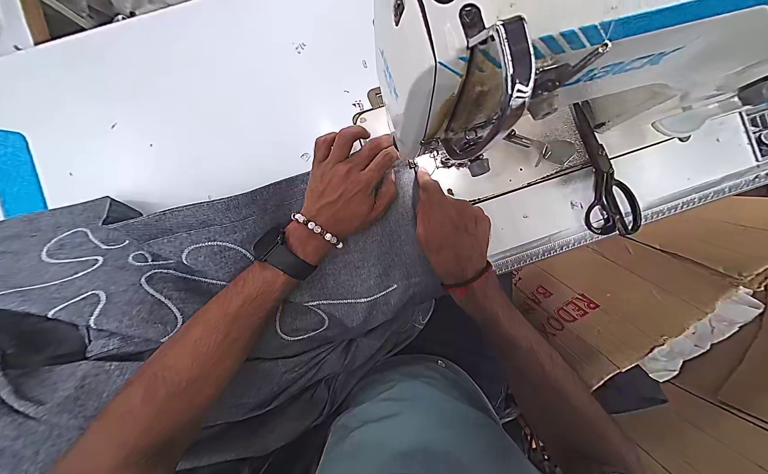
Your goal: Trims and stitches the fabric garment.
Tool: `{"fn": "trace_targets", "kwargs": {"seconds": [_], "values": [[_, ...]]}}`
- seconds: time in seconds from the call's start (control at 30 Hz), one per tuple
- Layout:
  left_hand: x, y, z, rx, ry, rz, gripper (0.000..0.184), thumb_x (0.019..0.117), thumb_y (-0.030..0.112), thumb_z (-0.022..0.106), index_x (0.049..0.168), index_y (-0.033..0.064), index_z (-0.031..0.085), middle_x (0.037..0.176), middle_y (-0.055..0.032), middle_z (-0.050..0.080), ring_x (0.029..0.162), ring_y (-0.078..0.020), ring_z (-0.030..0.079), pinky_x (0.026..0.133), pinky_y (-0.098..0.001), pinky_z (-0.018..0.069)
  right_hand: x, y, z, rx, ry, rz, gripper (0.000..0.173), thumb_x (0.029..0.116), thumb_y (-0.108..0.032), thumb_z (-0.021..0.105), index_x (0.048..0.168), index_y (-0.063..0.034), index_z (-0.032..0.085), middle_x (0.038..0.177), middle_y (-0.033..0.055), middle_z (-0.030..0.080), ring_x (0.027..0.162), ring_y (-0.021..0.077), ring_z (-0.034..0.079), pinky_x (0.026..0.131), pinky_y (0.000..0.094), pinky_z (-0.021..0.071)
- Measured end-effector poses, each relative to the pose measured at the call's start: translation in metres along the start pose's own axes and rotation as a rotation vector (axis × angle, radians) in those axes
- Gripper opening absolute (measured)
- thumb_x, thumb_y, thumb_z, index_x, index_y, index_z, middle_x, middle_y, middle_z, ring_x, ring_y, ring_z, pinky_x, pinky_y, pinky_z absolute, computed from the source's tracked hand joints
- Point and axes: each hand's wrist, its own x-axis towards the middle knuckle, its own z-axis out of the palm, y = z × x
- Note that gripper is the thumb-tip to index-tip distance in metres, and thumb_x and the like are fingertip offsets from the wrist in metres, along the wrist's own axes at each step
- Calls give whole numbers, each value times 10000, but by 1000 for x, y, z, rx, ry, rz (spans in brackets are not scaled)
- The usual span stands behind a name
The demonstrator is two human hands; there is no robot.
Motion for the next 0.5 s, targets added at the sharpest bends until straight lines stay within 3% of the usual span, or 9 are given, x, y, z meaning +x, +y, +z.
{"fn": "trace_targets", "kwargs": {"seconds": [0.07,0.13,0.2,0.27,0.3,0.33,0.37,0.43,0.5], "values": [[-2,13,-8,16,-32,-21,348,1044,270,437,1279,142,660,1407,-34,631,1360,-311,503,1110,-514,342,1,1,-4,31,-45,-5,410,1071,-221,440,1433,-116,601,631,86,612,496,275,595,406,417,422],[-15,38,-22,-104,-97,-58,377,1041,192,456,1346,50,625,1455,-123,584,1430,-360,446,1175,-536,332,-1,8,-10,110,-105,-22,402,1075,-244,465,1432,-118,598,661,100,629,522,288,613,429,437,451],[-24,47,-18,-219,-125,-121,459,1039,258,441,1442,78,567,1547,-95,512,1500,-307,379,1222,-483,309,-1,26,-25,248,-145,-15,331,1070,-240,509,1343,-122,656,722,112,663,549,285,629,453,465,488],[-25,39,-9,-253,-102,-98,463,1043,289,438,1450,119,578,1556,-66,509,1508,-287,369,1241,-469,287,4,54,-41,228,-49,29,251,1075,-251,518,1194,-107,687,782,110,659,613,274,633,498,471,504],[-24,34,-3,-253,-82,-80,444,1044,298,441,1429,146,605,1534,-49,535,1494,-283,391,1236,-468,295,11,72,-50,137,1,42,267,1065,-222,501,1239,-115,674,927,120,688,773,286,675,615,488,549],[-24,31,-1,-254,-78,-61,430,1044,299,441,1411,167,625,1520,-40,551,1485,-286,404,1232,-471,300,19,90,-59,64,20,48,305,1054,-182,489,1290,-130,674,1141,134,699,1041,320,673,838,523,554],[-23,27,-2,-252,-76,-36,421,1044,297,443,1400,184,638,1514,-34,557,1482,-291,406,1228,-476,302,30,110,-62,31,39,35,333,1023,-128,482,1273,-139,702,1239,141,692,1193,354,623,970,553,500],[-21,17,-4,-254,-68,34,409,1037,288,462,1389,201,652,1504,-30,568,1480,-301,408,1222,-483,309,42,137,-66,-7,26,-56,327,956,-55,499,1130,-135,765,1186,155,723,1149,389,652,915,598,506],[-22,9,-5,-268,-64,96,401,1030,285,485,1381,204,660,1506,-24,569,1484,-308,401,1225,-490,305,39,137,-67,54,-80,-149,270,933,-52,548,1047,-119,783,1123,178,711,1081,399,652,862,602,511]]}}
